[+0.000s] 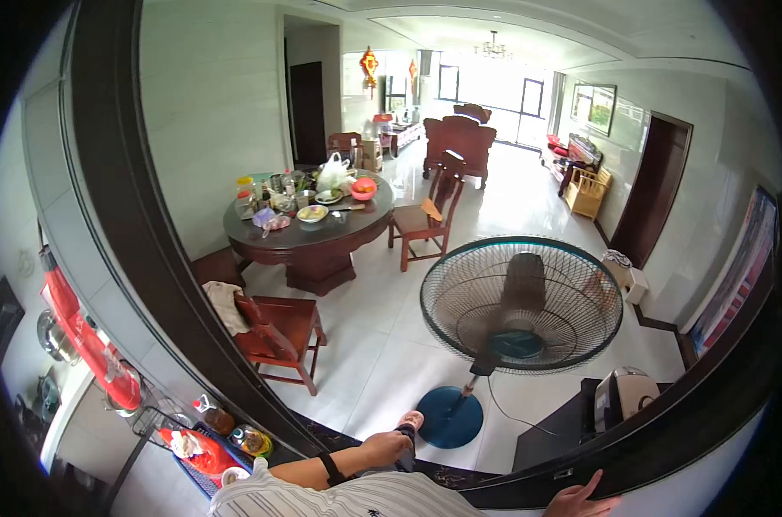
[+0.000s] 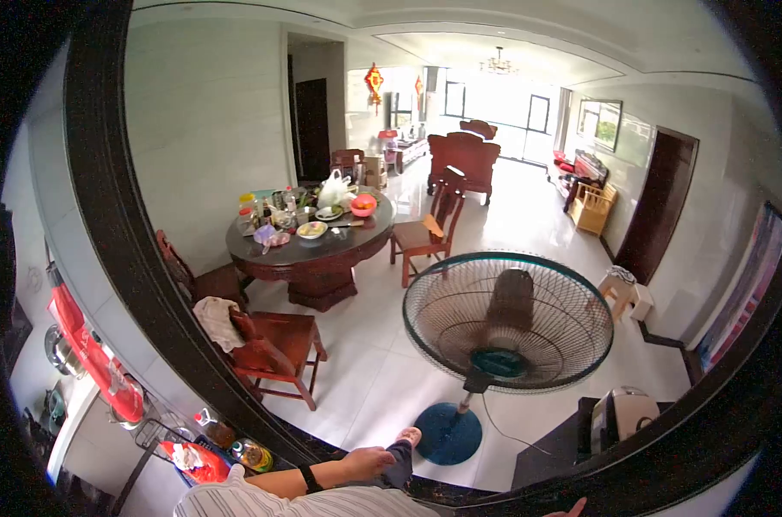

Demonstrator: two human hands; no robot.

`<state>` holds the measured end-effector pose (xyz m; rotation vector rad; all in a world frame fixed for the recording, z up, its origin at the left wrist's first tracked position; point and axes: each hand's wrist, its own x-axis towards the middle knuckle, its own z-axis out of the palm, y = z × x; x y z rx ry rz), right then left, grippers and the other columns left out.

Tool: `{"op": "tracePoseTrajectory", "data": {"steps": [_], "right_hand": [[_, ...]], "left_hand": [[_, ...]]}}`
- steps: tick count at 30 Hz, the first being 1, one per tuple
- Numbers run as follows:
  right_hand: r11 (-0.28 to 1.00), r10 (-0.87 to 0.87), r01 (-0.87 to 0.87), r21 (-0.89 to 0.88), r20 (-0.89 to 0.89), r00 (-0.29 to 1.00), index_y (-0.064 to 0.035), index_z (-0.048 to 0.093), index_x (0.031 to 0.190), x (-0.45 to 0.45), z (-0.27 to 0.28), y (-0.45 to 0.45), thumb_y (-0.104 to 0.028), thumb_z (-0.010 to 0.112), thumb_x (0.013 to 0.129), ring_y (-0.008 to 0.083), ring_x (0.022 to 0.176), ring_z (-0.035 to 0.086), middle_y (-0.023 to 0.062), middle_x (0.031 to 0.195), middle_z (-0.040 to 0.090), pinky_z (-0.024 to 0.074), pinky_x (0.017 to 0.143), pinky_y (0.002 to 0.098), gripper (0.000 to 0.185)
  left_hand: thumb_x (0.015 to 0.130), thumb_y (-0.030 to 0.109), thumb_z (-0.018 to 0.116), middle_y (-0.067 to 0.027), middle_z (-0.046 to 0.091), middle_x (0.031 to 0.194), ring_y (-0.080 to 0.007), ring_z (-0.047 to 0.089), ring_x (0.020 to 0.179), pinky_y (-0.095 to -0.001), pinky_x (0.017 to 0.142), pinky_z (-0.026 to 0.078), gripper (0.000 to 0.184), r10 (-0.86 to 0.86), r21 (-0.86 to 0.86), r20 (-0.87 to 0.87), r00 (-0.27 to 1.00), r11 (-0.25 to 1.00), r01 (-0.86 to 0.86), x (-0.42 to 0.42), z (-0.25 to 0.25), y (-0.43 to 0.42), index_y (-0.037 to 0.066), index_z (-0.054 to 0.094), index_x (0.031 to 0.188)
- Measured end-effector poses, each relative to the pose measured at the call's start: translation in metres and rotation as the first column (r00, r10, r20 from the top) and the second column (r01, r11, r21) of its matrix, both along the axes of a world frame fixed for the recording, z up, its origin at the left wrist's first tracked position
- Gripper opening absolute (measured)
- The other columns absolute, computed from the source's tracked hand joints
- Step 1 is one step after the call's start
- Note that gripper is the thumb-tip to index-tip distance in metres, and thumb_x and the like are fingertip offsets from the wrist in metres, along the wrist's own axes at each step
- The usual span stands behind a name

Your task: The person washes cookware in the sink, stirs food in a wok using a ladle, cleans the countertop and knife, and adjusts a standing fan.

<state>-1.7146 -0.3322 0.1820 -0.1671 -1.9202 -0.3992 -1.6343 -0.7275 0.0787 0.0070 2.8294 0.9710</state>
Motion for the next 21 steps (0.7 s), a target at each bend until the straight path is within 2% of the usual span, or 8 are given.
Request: {"op": "tracePoseTrajectory", "data": {"steps": [5, 11, 14, 15, 16, 17, 18, 21], "right_hand": [[0.993, 0.059, -0.061, -0.097, -0.021, 0.998, -0.0246, 0.056, 0.123, 0.000, 0.008, -0.006, -0.016, 0.051, 0.081, 0.0587, 0.115, 0.037, 0.0467, 0.125, 0.033, 0.0311, 0.088, 0.0683, 0.042], [0.987, 0.085, -0.085, -0.134, -0.003, 0.996, -0.0227, 0.057, 0.119, 0.014, 0.047, -0.030, -0.015, 0.056, 0.077, 0.0598, 0.110, 0.041, 0.0445, 0.119, 0.039, 0.0350, 0.086, 0.0671, 0.043], [0.995, 0.021, -0.029, -0.097, -0.077, 0.997, -0.0162, 0.057, 0.117, 0.015, 0.054, -0.048, -0.008, 0.054, 0.078, 0.0505, 0.109, 0.048, 0.0376, 0.113, 0.048, 0.0418, 0.083, 0.0611, 0.040], [0.877, 0.256, -0.296, -0.378, -0.153, 0.954, -0.0138, 0.056, 0.117, 0.014, 0.042, -0.051, -0.003, 0.052, 0.080, 0.0434, 0.109, 0.050, 0.0336, 0.110, 0.051, 0.0448, 0.082, 0.0549, 0.039], [0.605, 0.458, -0.528, -0.596, -0.282, 0.843, -0.0114, 0.056, 0.116, 0.007, 0.032, -0.055, 0.001, 0.049, 0.081, 0.0363, 0.108, 0.053, 0.0296, 0.108, 0.054, 0.0478, 0.082, 0.0487, 0.038], [0.244, 0.503, -0.582, -0.776, -0.412, 0.760, -0.0084, 0.055, 0.117, 0.010, 0.022, -0.073, 0.005, 0.047, 0.085, 0.0251, 0.103, 0.057, 0.0176, 0.104, 0.058, 0.0497, 0.080, 0.0386, 0.036], [0.113, 0.568, -0.581, -0.806, -0.428, 0.703, -0.0085, 0.055, 0.117, 0.007, 0.020, -0.099, 0.004, 0.047, 0.085, 0.0254, 0.104, 0.057, 0.0177, 0.105, 0.058, 0.0495, 0.081, 0.0389, 0.036], [-0.013, 0.891, -0.551, -0.834, -0.261, 0.373, -0.0090, 0.056, 0.116, 0.004, 0.000, -0.184, 0.001, 0.048, 0.084, 0.0262, 0.104, 0.057, 0.0180, 0.106, 0.058, 0.0488, 0.082, 0.0396, 0.035]], "left_hand": [[0.083, 0.018, 0.053, -0.0116, 0.062, 0.099, -0.0301, 0.061, 0.091, -0.0397, 0.078, 0.050, 0.022, 0.063, 0.004, 0.008, 0.998, 0.998, -0.063, 0.022, 0.010, -0.012, 0.013, 0.063, 0.102], [0.084, 0.019, 0.052, -0.0108, 0.061, 0.097, -0.0291, 0.061, 0.092, -0.0395, 0.080, 0.049, 0.023, 0.117, -0.017, 0.018, 0.993, 0.993, -0.117, 0.045, 0.005, -0.041, 0.012, 0.062, 0.103], [0.085, 0.020, 0.051, -0.0110, 0.061, 0.098, -0.0288, 0.060, 0.092, -0.0394, 0.080, 0.049, 0.024, 0.210, 0.015, 0.043, 0.977, 0.977, -0.211, 0.065, 0.009, -0.056, 0.013, 0.060, 0.106], [0.085, 0.021, 0.051, -0.0110, 0.061, 0.098, -0.0288, 0.060, 0.092, -0.0395, 0.080, 0.049, 0.024, 0.210, -0.002, 0.065, 0.976, 0.978, -0.210, 0.073, 0.004, -0.062, 0.013, 0.060, 0.106], [0.085, 0.022, 0.052, -0.0111, 0.061, 0.098, -0.0288, 0.060, 0.092, -0.0396, 0.080, 0.049, 0.024, 0.231, -0.015, 0.083, 0.969, 0.973, -0.231, 0.082, 0.000, -0.068, 0.013, 0.060, 0.106], [0.085, 0.021, 0.052, -0.0116, 0.062, 0.098, -0.0294, 0.061, 0.092, -0.0401, 0.079, 0.049, 0.023, 0.215, -0.048, 0.077, 0.974, 0.976, -0.211, 0.091, 0.000, -0.075, 0.013, 0.061, 0.105], [0.084, 0.021, 0.053, -0.0130, 0.064, 0.095, -0.0311, 0.061, 0.091, -0.0408, 0.077, 0.050, 0.023, 0.257, 0.008, 0.047, 0.965, 0.966, -0.258, 0.102, -0.012, -0.082, 0.012, 0.062, 0.103], [0.080, 0.020, 0.056, -0.0154, 0.065, 0.092, -0.0339, 0.062, 0.089, -0.0433, 0.077, 0.050, 0.027, 0.315, -0.110, 0.191, 0.930, 0.948, -0.298, 0.135, -0.010, -0.097, 0.009, 0.063, 0.103]]}}
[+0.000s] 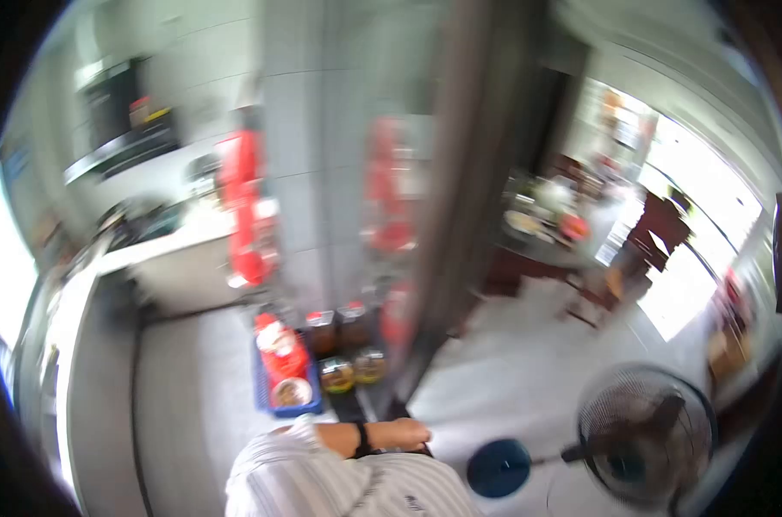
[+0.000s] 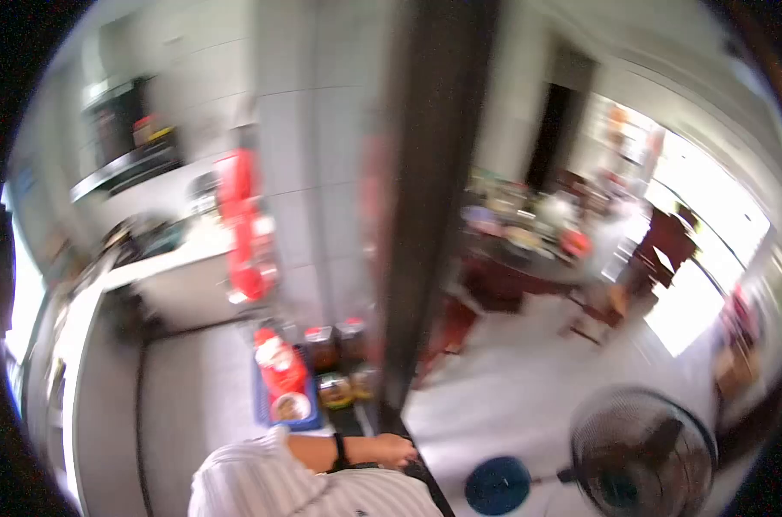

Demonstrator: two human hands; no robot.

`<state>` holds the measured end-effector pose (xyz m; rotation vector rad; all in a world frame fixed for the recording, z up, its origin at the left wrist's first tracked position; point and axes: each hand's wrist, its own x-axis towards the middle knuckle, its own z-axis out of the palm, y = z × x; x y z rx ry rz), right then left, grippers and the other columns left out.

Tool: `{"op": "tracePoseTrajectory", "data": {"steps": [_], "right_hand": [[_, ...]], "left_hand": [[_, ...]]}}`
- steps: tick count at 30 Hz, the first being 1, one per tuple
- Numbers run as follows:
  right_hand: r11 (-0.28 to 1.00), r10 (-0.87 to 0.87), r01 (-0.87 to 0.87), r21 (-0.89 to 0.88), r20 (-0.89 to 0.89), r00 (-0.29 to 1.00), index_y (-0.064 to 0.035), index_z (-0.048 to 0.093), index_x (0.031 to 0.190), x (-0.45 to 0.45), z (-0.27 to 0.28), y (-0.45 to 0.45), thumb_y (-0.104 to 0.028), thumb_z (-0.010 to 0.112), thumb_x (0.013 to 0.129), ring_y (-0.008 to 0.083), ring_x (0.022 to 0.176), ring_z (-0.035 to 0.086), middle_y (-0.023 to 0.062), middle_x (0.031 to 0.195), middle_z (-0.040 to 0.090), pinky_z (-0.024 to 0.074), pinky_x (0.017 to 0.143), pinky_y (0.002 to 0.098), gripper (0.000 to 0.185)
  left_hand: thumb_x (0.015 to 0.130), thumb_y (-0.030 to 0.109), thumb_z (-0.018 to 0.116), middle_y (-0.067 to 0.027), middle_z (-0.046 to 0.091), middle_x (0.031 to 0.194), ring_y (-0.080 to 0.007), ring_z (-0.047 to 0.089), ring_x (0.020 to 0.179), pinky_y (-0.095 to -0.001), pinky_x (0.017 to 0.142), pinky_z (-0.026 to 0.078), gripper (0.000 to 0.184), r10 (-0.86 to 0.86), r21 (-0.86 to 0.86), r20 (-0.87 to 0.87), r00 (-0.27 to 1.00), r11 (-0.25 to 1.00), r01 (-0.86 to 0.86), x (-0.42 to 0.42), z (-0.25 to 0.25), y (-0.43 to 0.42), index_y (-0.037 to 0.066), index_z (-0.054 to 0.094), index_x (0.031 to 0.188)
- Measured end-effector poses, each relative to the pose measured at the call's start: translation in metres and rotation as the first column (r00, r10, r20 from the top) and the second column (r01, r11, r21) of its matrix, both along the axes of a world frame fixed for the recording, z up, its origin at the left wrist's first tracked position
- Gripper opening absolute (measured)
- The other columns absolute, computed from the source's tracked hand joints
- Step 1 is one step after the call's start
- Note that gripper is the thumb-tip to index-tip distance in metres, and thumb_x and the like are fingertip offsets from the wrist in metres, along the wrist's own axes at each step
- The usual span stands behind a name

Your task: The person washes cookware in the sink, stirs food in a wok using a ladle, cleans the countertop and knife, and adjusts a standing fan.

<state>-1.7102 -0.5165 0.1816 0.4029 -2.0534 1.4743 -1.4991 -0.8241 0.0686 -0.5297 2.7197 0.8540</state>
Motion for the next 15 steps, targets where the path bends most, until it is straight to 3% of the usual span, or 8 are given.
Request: {"op": "tracePoseTrajectory", "data": {"steps": [1, 3, 4, 6, 10, 14, 15], "right_hand": [[0.979, 0.185, -0.186, 0.083, 0.024, 0.982, -0.0091, 0.056, 0.116, 0.002, -0.008, -0.032, 0.000, 0.048, 0.084, 0.0265, 0.105, 0.057, 0.0181, 0.106, 0.058, 0.0486, 0.082, 0.0398, 0.034], [0.834, 0.497, -0.503, 0.228, 0.085, 0.863, -0.0094, 0.057, 0.115, 0.002, -0.026, -0.087, -0.002, 0.049, 0.083, 0.0271, 0.105, 0.056, 0.0183, 0.107, 0.058, 0.0481, 0.083, 0.0403, 0.034], [0.726, 0.612, -0.621, 0.295, 0.132, 0.779, -0.0095, 0.057, 0.115, 0.004, -0.038, -0.109, -0.003, 0.049, 0.083, 0.0274, 0.105, 0.056, 0.0184, 0.107, 0.058, 0.0478, 0.083, 0.0406, 0.033], [0.482, 0.754, -0.778, 0.404, 0.261, 0.602, -0.0098, 0.058, 0.114, 0.008, -0.062, -0.150, -0.005, 0.050, 0.083, 0.0279, 0.106, 0.056, 0.0185, 0.108, 0.058, 0.0474, 0.084, 0.0411, 0.033], [-0.007, 0.775, -0.856, 0.516, 0.544, 0.322, -0.0104, 0.059, 0.113, 0.008, -0.114, -0.213, -0.008, 0.052, 0.082, 0.0290, 0.107, 0.056, 0.0189, 0.109, 0.058, 0.0464, 0.085, 0.0420, 0.032], [-0.377, 0.632, -0.770, 0.515, 0.751, 0.192, -0.0110, 0.060, 0.112, -0.002, -0.158, -0.253, -0.012, 0.053, 0.081, 0.0301, 0.108, 0.056, 0.0193, 0.111, 0.058, 0.0455, 0.086, 0.0430, 0.032], [-0.454, 0.596, -0.738, 0.500, 0.786, 0.166, -0.0112, 0.061, 0.112, -0.005, -0.174, -0.261, -0.013, 0.054, 0.081, 0.0304, 0.108, 0.056, 0.0194, 0.111, 0.058, 0.0452, 0.087, 0.0432, 0.032]], "left_hand": [[0.079, 0.020, 0.057, -0.0161, 0.065, 0.092, -0.0345, 0.062, 0.089, -0.0440, 0.077, 0.049, 0.028, -0.005, -0.009, 0.078, 0.997, 1.000, 0.006, 0.015, 0.021, -0.006, 0.009, 0.064, 0.104], [0.078, 0.021, 0.057, -0.0155, 0.065, 0.095, -0.0336, 0.062, 0.091, -0.0444, 0.078, 0.049, 0.029, 0.214, 0.054, 0.006, 0.977, 0.975, -0.214, 0.049, 0.017, -0.012, 0.009, 0.064, 0.104], [0.078, 0.021, 0.057, -0.0149, 0.066, 0.098, -0.0327, 0.062, 0.094, -0.0448, 0.079, 0.049, 0.030, 0.288, 0.112, -0.064, 0.955, 0.953, -0.280, 0.064, 0.015, -0.016, 0.008, 0.064, 0.104], [0.078, 0.020, 0.057, -0.0144, 0.065, 0.099, -0.0325, 0.062, 0.094, -0.0452, 0.079, 0.049, 0.030, 0.455, 0.074, -0.042, 0.890, 0.889, -0.451, 0.095, 0.023, -0.014, 0.009, 0.063, 0.105], [0.080, 0.023, 0.054, -0.0152, 0.064, 0.103, -0.0321, 0.062, 0.097, -0.0462, 0.080, 0.049, 0.030, 0.645, -0.021, 0.072, 0.760, 0.763, -0.646, 0.157, 0.001, 0.003, 0.014, 0.061, 0.108], [0.080, 0.023, 0.052, -0.0164, 0.064, 0.104, -0.0338, 0.061, 0.099, -0.0457, 0.082, 0.049, 0.033, 0.829, -0.024, 0.233, 0.508, 0.527, -0.849, 0.208, -0.012, 0.046, 0.014, 0.060, 0.111], [0.080, 0.023, 0.052, -0.0164, 0.064, 0.104, -0.0338, 0.061, 0.099, -0.0457, 0.082, 0.049, 0.033, 0.831, -0.024, 0.240, 0.502, 0.522, -0.852, 0.215, -0.014, 0.058, 0.014, 0.060, 0.111]]}}
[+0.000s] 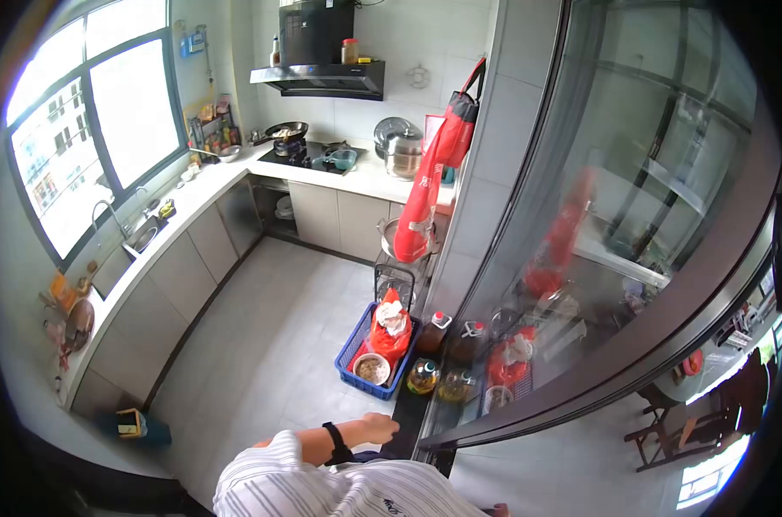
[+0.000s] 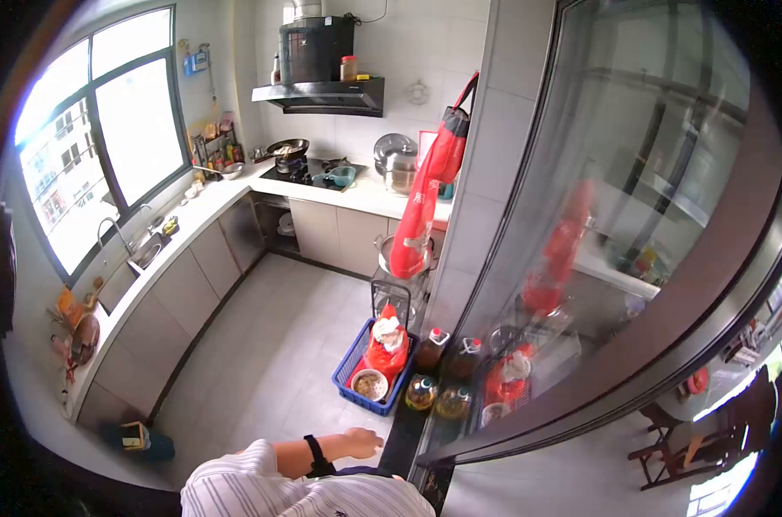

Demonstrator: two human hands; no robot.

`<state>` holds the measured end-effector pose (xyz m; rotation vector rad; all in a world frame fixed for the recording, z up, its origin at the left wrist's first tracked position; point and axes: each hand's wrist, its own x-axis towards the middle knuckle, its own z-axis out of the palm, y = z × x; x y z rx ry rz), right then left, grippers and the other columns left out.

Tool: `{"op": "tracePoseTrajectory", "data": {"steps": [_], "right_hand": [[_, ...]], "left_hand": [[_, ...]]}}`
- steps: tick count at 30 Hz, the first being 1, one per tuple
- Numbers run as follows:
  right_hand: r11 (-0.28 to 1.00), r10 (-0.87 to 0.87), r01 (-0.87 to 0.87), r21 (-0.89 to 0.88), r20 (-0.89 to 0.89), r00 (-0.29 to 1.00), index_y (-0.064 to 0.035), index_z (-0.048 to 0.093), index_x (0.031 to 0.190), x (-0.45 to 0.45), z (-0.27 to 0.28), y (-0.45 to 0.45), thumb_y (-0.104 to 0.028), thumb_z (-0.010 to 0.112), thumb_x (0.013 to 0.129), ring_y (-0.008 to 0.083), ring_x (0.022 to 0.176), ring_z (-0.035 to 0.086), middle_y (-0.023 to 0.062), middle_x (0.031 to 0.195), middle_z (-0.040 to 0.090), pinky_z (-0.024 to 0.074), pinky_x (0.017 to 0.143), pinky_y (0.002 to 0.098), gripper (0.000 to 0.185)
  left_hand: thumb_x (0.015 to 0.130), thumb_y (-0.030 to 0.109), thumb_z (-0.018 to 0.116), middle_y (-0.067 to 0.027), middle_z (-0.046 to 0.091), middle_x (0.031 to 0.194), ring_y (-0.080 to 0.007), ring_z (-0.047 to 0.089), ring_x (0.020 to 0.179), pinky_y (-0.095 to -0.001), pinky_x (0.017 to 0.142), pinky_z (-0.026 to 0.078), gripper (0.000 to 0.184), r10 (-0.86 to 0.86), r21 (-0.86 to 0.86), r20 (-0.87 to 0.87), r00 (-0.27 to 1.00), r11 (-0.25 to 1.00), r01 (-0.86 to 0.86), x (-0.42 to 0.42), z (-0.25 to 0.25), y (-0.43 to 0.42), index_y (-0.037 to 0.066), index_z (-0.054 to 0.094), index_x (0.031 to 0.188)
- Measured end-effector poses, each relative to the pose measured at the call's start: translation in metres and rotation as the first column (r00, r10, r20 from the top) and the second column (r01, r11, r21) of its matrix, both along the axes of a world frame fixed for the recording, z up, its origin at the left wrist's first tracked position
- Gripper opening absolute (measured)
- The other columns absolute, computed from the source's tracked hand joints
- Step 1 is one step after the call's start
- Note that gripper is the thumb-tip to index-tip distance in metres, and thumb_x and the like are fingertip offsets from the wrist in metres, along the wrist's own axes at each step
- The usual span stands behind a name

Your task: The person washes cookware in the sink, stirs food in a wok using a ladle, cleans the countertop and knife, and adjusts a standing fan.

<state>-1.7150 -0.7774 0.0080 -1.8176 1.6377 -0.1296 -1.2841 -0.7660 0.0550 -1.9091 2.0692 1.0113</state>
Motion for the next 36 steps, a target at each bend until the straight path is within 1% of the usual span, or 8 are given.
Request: {"op": "tracePoseTrajectory", "data": {"steps": [7, 14, 15, 16, 23, 26, 34, 36], "right_hand": [[0.875, 0.385, -0.349, 0.336, -0.044, 0.922, -0.0122, 0.063, 0.110, 0.006, -0.114, -0.035, -0.020, 0.056, 0.079, 0.0324, 0.110, 0.055, 0.0200, 0.113, 0.059, 0.0436, 0.089, 0.0449, 0.032], [0.647, 0.667, -0.526, 0.552, -0.076, 0.741, -0.0132, 0.065, 0.108, -0.004, -0.240, -0.036, -0.027, 0.059, 0.078, 0.0343, 0.111, 0.055, 0.0207, 0.116, 0.059, 0.0419, 0.092, 0.0466, 0.033], [0.595, 0.708, -0.554, 0.582, -0.054, 0.704, -0.0134, 0.065, 0.107, 0.009, -0.231, -0.035, -0.028, 0.059, 0.077, 0.0346, 0.111, 0.055, 0.0208, 0.116, 0.059, 0.0417, 0.092, 0.0469, 0.034], [0.674, 0.716, -0.632, 0.383, -0.128, 0.686, -0.0129, 0.069, 0.094, 0.012, -0.219, -0.032, -0.033, 0.064, 0.072, 0.0285, 0.089, 0.064, 0.0111, 0.092, 0.068, 0.0491, 0.081, 0.0393, 0.030], [0.391, 0.910, -0.826, 0.406, -0.039, 0.412, -0.0095, 0.069, 0.097, 0.145, -0.131, -0.080, -0.030, 0.060, 0.074, 0.0324, 0.093, 0.063, 0.0160, 0.097, 0.067, 0.0483, 0.082, 0.0404, 0.032], [0.377, 0.921, -0.853, 0.361, -0.049, 0.387, -0.0086, 0.068, 0.098, 0.211, -0.121, -0.098, -0.030, 0.061, 0.076, 0.0311, 0.094, 0.063, 0.0153, 0.097, 0.067, 0.0477, 0.083, 0.0395, 0.032], [0.357, 0.917, -0.869, 0.344, 0.046, 0.395, -0.0094, 0.069, 0.093, 0.322, -0.107, -0.085, -0.031, 0.060, 0.076, 0.0290, 0.092, 0.064, 0.0141, 0.096, 0.067, 0.0490, 0.082, 0.0373, 0.029], [0.128, 0.981, -0.938, 0.321, 0.100, 0.168, -0.0076, 0.069, 0.091, 0.344, -0.128, -0.089, -0.034, 0.056, 0.078, 0.0333, 0.089, 0.063, 0.0175, 0.096, 0.066, 0.0497, 0.078, 0.0405, 0.032]], "left_hand": [[0.081, 0.024, 0.056, -0.0142, 0.064, 0.102, -0.0347, 0.060, 0.096, -0.0446, 0.083, 0.048, 0.036, 0.427, -0.200, -0.135, 0.894, 0.872, -0.447, 0.001, -0.030, 0.096, 0.016, 0.058, 0.115], [0.079, 0.026, 0.059, -0.0157, 0.065, 0.101, -0.0331, 0.060, 0.098, -0.0431, 0.083, 0.048, 0.035, 0.683, 0.054, -0.025, 0.730, 0.730, -0.682, -0.020, -0.027, 0.233, 0.016, 0.061, 0.113], [0.079, 0.027, 0.060, -0.0152, 0.066, 0.098, -0.0328, 0.061, 0.095, -0.0425, 0.082, 0.049, 0.035, 0.769, 0.059, -0.053, 0.637, 0.639, -0.767, -0.022, -0.032, 0.251, 0.017, 0.062, 0.112], [0.079, 0.027, 0.060, -0.0152, 0.066, 0.098, -0.0328, 0.061, 0.095, -0.0425, 0.082, 0.049, 0.035, 0.767, 0.065, -0.048, 0.640, 0.642, -0.764, -0.024, -0.039, 0.268, 0.017, 0.062, 0.112], [0.076, 0.032, 0.063, -0.0117, 0.068, 0.094, -0.0298, 0.063, 0.092, -0.0389, 0.081, 0.050, 0.033, 0.968, 0.053, 0.022, 0.252, 0.250, -0.967, -0.027, -0.098, 0.369, 0.020, 0.066, 0.106], [0.076, 0.028, 0.060, -0.0112, 0.068, 0.094, -0.0301, 0.063, 0.092, -0.0391, 0.082, 0.050, 0.028, 0.981, 0.071, 0.042, 0.188, 0.185, -0.980, -0.027, -0.160, 0.404, 0.019, 0.069, 0.101], [0.075, 0.023, 0.058, -0.0138, 0.067, 0.096, -0.0323, 0.063, 0.092, -0.0413, 0.080, 0.050, 0.026, 0.989, 0.180, 0.010, -0.147, -0.147, -0.973, -0.014, -0.158, 0.436, 0.015, 0.069, 0.097], [0.075, 0.022, 0.058, -0.0145, 0.066, 0.096, -0.0328, 0.063, 0.092, -0.0418, 0.080, 0.050, 0.025, 0.976, 0.189, -0.009, -0.217, -0.212, -0.959, -0.009, -0.159, 0.442, 0.014, 0.069, 0.096]]}}
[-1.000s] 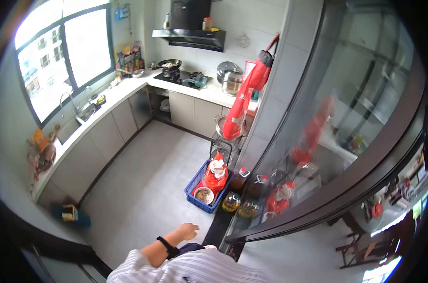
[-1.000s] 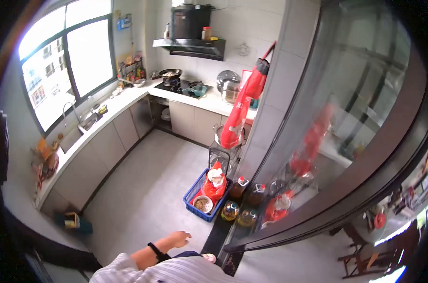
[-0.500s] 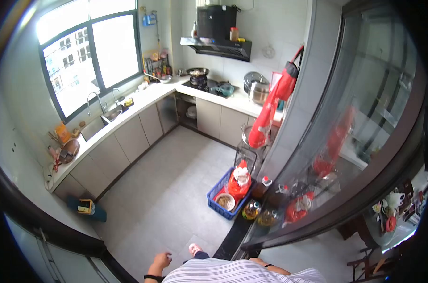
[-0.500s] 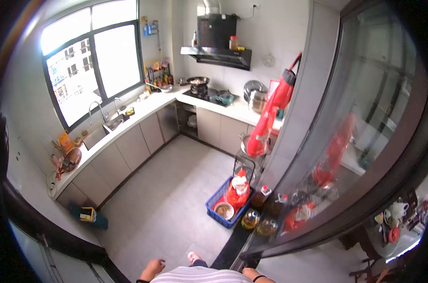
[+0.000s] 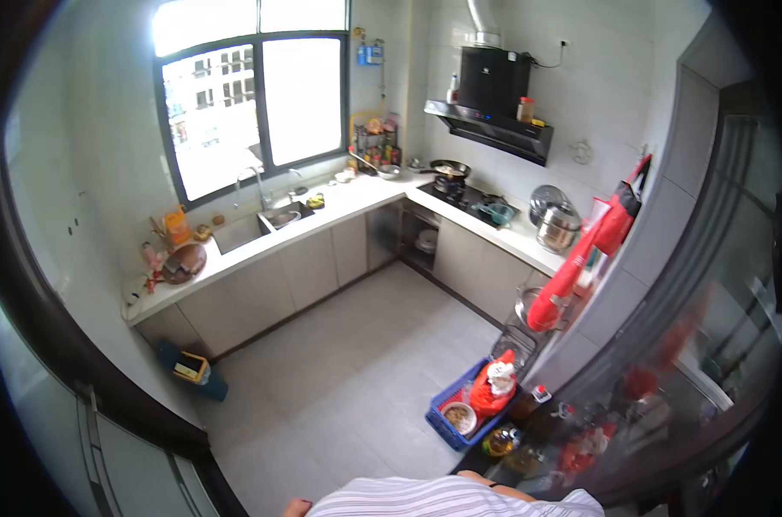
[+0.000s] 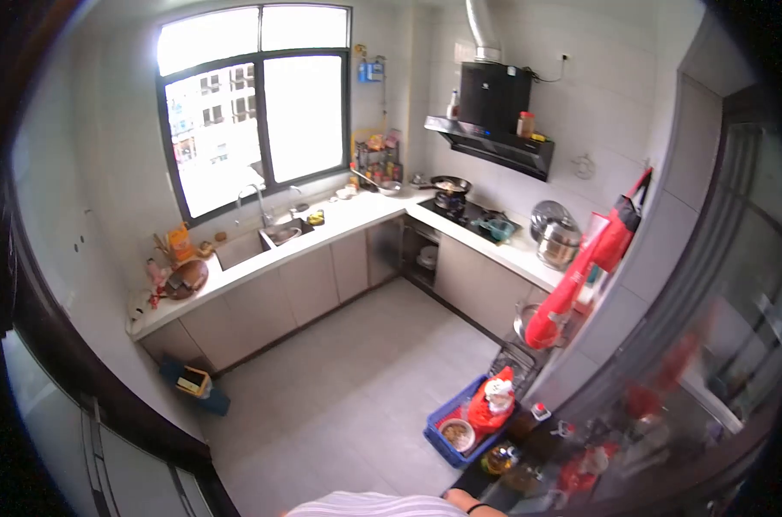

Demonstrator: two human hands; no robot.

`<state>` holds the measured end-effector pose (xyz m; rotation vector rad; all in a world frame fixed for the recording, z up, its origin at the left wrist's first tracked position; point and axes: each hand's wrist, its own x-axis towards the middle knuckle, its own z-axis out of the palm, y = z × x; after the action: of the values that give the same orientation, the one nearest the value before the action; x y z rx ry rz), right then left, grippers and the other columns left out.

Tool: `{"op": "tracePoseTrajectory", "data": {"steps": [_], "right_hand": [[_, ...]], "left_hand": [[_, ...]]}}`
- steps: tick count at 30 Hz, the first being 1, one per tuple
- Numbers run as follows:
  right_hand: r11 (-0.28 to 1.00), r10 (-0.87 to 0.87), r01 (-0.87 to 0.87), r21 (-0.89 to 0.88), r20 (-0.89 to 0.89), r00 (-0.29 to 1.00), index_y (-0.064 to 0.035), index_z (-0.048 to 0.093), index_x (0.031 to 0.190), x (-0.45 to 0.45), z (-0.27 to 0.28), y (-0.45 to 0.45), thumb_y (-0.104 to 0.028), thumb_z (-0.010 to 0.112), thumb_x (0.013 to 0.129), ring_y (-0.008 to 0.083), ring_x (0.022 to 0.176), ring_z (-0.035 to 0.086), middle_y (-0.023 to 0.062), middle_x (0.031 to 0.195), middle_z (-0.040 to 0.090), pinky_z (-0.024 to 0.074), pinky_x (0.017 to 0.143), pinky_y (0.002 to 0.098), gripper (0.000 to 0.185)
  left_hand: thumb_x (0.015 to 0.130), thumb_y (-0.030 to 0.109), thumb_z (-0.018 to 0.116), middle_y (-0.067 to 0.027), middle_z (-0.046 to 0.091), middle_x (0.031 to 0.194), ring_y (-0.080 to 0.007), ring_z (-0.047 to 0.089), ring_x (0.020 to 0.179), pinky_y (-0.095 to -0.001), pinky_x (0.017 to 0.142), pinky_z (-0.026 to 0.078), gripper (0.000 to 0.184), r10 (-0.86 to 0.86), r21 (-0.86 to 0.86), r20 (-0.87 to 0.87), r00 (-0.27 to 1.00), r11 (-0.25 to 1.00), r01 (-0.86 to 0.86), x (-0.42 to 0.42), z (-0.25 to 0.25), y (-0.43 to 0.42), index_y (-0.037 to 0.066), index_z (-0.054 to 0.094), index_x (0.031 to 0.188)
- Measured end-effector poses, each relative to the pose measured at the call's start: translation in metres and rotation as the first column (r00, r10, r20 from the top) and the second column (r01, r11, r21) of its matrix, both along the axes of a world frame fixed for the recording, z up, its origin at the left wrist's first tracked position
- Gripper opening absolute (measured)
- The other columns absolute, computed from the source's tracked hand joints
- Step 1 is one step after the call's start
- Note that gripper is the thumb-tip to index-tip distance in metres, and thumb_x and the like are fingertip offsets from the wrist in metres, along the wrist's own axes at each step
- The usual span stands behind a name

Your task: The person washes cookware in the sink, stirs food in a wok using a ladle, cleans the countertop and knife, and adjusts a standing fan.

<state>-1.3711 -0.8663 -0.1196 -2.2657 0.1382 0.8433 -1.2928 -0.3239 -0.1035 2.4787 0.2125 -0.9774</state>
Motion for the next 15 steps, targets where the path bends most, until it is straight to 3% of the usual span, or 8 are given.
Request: {"op": "tracePoseTrajectory", "data": {"steps": [6, 8, 9, 10, 11, 12, 13, 15], "right_hand": [[0.952, -0.087, 0.105, -0.289, 0.077, 0.993, -0.0066, 0.068, 0.089, 0.073, -0.006, 0.014, -0.027, 0.050, 0.081, 0.0360, 0.086, 0.063, 0.0197, 0.094, 0.065, 0.0492, 0.075, 0.0449, 0.029], [0.907, -0.403, 0.412, 0.080, 0.441, 0.802, -0.0036, 0.064, 0.089, 0.117, 0.005, 0.014, -0.028, 0.055, 0.083, 0.0305, 0.078, 0.063, 0.0177, 0.082, 0.065, 0.0494, 0.071, 0.0416, 0.026], [0.847, -0.511, 0.397, 0.354, 0.334, 0.792, -0.0024, 0.060, 0.101, 0.149, 0.052, 0.018, -0.011, 0.059, 0.082, 0.0191, 0.086, 0.061, 0.0083, 0.095, 0.064, 0.0488, 0.079, 0.0336, 0.021], [0.799, -0.506, 0.264, 0.541, 0.366, 0.781, -0.0030, 0.059, 0.103, 0.176, 0.137, 0.029, -0.011, 0.057, 0.083, 0.0161, 0.091, 0.059, 0.0049, 0.098, 0.062, 0.0472, 0.084, 0.0317, 0.022], [0.887, -0.363, 0.100, 0.452, 0.547, 0.754, -0.0011, 0.056, 0.111, 0.202, 0.231, 0.042, -0.003, 0.055, 0.085, 0.0120, 0.091, 0.057, 0.0027, 0.097, 0.061, 0.0479, 0.082, 0.0279, 0.026], [0.739, -0.468, 0.155, 0.656, 0.334, 0.818, -0.0014, 0.053, 0.119, 0.221, 0.281, 0.047, -0.003, 0.054, 0.085, 0.0146, 0.100, 0.057, 0.0073, 0.107, 0.061, 0.0458, 0.089, 0.0306, 0.034], [0.571, -0.493, 0.131, 0.811, 0.210, 0.844, 0.0019, 0.052, 0.120, 0.232, 0.365, 0.062, -0.002, 0.054, 0.085, 0.0169, 0.107, 0.055, 0.0114, 0.115, 0.060, 0.0420, 0.095, 0.0327, 0.036], [0.486, -0.320, -0.278, 0.829, 0.464, 0.826, 0.0053, 0.051, 0.119, 0.254, 0.463, 0.075, -0.005, 0.054, 0.086, 0.0257, 0.112, 0.054, 0.0170, 0.118, 0.056, 0.0390, 0.099, 0.0378, 0.035]], "left_hand": [[0.074, 0.018, 0.056, -0.0165, 0.065, 0.097, -0.0345, 0.062, 0.092, -0.0435, 0.079, 0.050, 0.024, 0.126, 0.026, -0.082, 0.989, 0.992, -0.124, -0.002, -0.025, 0.036, 0.011, 0.069, 0.092], [0.074, 0.017, 0.055, -0.0171, 0.065, 0.098, -0.0351, 0.062, 0.091, -0.0441, 0.079, 0.050, 0.023, -0.248, 0.141, -0.018, 0.969, 0.958, 0.248, -0.007, -0.036, 0.049, 0.010, 0.069, 0.091], [0.074, 0.016, 0.055, -0.0174, 0.065, 0.098, -0.0353, 0.062, 0.091, -0.0444, 0.079, 0.050, 0.023, -0.550, 0.285, 0.050, 0.834, 0.808, 0.516, -0.006, -0.041, 0.055, 0.009, 0.069, 0.091], [0.076, 0.020, 0.054, -0.0189, 0.064, 0.096, -0.0371, 0.062, 0.090, -0.0449, 0.076, 0.050, 0.022, -0.570, 0.232, 0.105, 0.815, 0.811, 0.538, -0.001, -0.045, 0.059, 0.008, 0.069, 0.088], [0.077, 0.024, 0.054, -0.0204, 0.064, 0.094, -0.0388, 0.061, 0.088, -0.0454, 0.073, 0.050, 0.023, -0.588, 0.181, 0.158, 0.793, 0.807, 0.562, 0.002, -0.045, 0.063, 0.007, 0.068, 0.085], [0.080, 0.023, 0.055, -0.0166, 0.062, 0.081, -0.0313, 0.061, 0.077, -0.0416, 0.065, 0.049, 0.022, -0.198, -0.024, 0.100, 0.975, 0.979, 0.201, 0.005, -0.046, 0.066, 0.005, 0.066, 0.083], [0.082, 0.023, 0.055, -0.0127, 0.061, 0.068, -0.0239, 0.060, 0.065, -0.0377, 0.057, 0.048, 0.022, 0.246, -0.211, 0.046, 0.968, 0.950, -0.232, 0.010, -0.032, 0.064, 0.002, 0.064, 0.081], [0.084, 0.018, 0.055, -0.0082, 0.059, 0.069, -0.0176, 0.055, 0.060, -0.0328, 0.052, 0.047, 0.020, 0.529, -0.312, -0.264, 0.807, 0.745, -0.590, 0.037, -0.016, 0.045, 0.001, 0.064, 0.090]]}}
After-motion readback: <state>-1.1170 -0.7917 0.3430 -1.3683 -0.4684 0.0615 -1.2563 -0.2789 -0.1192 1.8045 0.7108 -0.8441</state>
